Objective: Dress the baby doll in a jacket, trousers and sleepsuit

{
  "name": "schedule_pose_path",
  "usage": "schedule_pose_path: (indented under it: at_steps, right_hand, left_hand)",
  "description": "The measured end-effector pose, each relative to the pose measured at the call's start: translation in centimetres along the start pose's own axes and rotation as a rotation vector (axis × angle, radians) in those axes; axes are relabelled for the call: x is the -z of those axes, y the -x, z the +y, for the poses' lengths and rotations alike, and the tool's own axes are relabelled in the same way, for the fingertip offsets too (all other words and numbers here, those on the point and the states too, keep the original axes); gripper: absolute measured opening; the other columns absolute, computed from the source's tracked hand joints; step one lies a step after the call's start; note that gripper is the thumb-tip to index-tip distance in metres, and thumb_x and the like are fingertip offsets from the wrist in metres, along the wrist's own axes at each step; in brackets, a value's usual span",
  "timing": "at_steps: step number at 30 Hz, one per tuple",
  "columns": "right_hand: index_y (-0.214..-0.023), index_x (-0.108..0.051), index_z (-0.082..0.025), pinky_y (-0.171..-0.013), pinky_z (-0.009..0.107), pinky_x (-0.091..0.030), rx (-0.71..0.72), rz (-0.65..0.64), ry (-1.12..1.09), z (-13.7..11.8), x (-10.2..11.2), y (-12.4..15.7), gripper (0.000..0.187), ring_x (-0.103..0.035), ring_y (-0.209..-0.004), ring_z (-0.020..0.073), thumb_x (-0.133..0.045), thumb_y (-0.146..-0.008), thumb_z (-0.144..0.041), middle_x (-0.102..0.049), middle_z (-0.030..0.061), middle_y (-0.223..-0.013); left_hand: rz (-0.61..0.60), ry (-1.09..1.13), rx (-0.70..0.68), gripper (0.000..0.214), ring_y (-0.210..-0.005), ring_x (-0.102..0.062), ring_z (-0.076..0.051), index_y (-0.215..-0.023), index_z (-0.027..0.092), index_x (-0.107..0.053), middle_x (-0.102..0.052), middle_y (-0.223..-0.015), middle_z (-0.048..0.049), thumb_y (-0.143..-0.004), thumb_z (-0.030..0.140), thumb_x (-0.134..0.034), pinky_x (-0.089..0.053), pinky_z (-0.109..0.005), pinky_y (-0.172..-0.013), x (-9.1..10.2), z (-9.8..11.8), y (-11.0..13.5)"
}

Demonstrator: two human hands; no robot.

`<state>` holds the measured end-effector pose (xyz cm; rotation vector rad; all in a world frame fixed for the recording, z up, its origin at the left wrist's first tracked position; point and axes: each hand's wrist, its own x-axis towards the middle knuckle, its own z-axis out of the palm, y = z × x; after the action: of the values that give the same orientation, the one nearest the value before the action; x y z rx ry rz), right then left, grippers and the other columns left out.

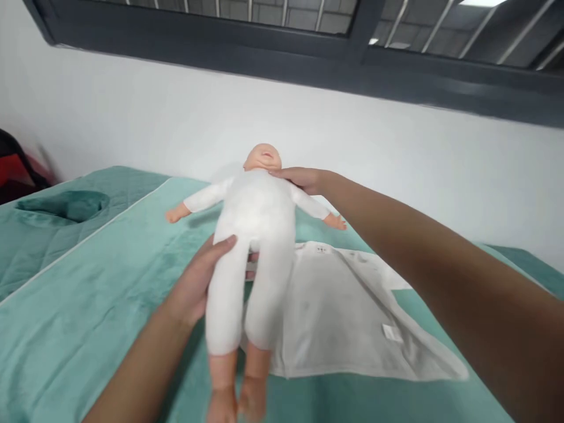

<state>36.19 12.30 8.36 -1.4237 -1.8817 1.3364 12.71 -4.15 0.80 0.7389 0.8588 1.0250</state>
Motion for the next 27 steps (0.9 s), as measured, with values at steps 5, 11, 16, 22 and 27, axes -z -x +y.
schedule_pose_path:
  at_steps: [5,11,16,22,27]
  right_hand:
    - [-0.135,-0.059,-0.018,-0.100,0.040,-0.053,-0.139,-0.113,-0.008,4.3,5.3,10.4,0.061,-0.063,-0.120,0.0259,-0.054,-0.092,-0.060,-0.063,0.0109,-0.138]
    - [-0.137,-0.059,-0.022,-0.110,0.043,-0.045,-0.130,0.048,0.195,10.0,5.4,18.7,0.069,-0.055,-0.131,0.0297,-0.053,-0.087,-0.070,-0.056,0.0090,-0.146]
    - [-0.146,-0.048,-0.019,-0.107,0.043,-0.046,-0.147,0.215,0.265,13.5,3.2,20.1,0.081,-0.054,-0.132,0.0319,-0.049,-0.086,-0.074,-0.050,0.0126,-0.151]
    - [-0.146,-0.041,-0.015,-0.099,0.049,-0.045,-0.216,0.365,0.606,12.7,4.3,19.2,0.084,-0.063,-0.115,0.0363,-0.053,-0.085,-0.071,-0.069,0.0188,-0.124]
    - [-0.119,-0.059,-0.015,-0.092,0.046,-0.043,-0.067,0.469,1.067,8.4,1.1,17.2,0.046,-0.066,-0.096,0.0321,-0.042,-0.097,-0.052,-0.072,0.0150,-0.101]
  left_hand:
    - [-0.128,0.050,0.085,0.064,-0.103,-0.072,-0.033,-0.136,0.028,-0.047,-0.067,-0.129,-0.0124,-0.078,0.031,-0.073,-0.064,-0.046,-0.077,-7.8,-6.2,3.3]
    - [-0.176,0.012,0.215,0.064,-0.101,-0.072,-0.030,-0.134,0.026,-0.044,-0.066,-0.128,-0.0136,-0.076,0.025,-0.073,-0.062,-0.042,-0.079,-13.4,-12.4,6.0]
    - [-0.135,-0.060,0.268,0.067,-0.094,-0.072,-0.025,-0.131,0.023,-0.044,-0.067,-0.123,-0.0136,-0.073,0.026,-0.077,-0.060,-0.037,-0.077,-13.5,-14.6,5.8]
    - [-0.274,-0.528,0.204,0.046,-0.079,-0.070,-0.021,-0.106,0.015,-0.064,-0.073,-0.094,-0.0109,-0.087,0.057,-0.057,-0.057,-0.031,-0.067,-10.8,-11.4,1.8]
    - [-0.163,-1.078,-0.259,0.028,-0.080,-0.068,-0.023,-0.097,0.021,-0.070,-0.074,-0.087,-0.0053,-0.092,0.036,-0.047,-0.054,-0.036,-0.075,-8.6,-10.7,-3.1]
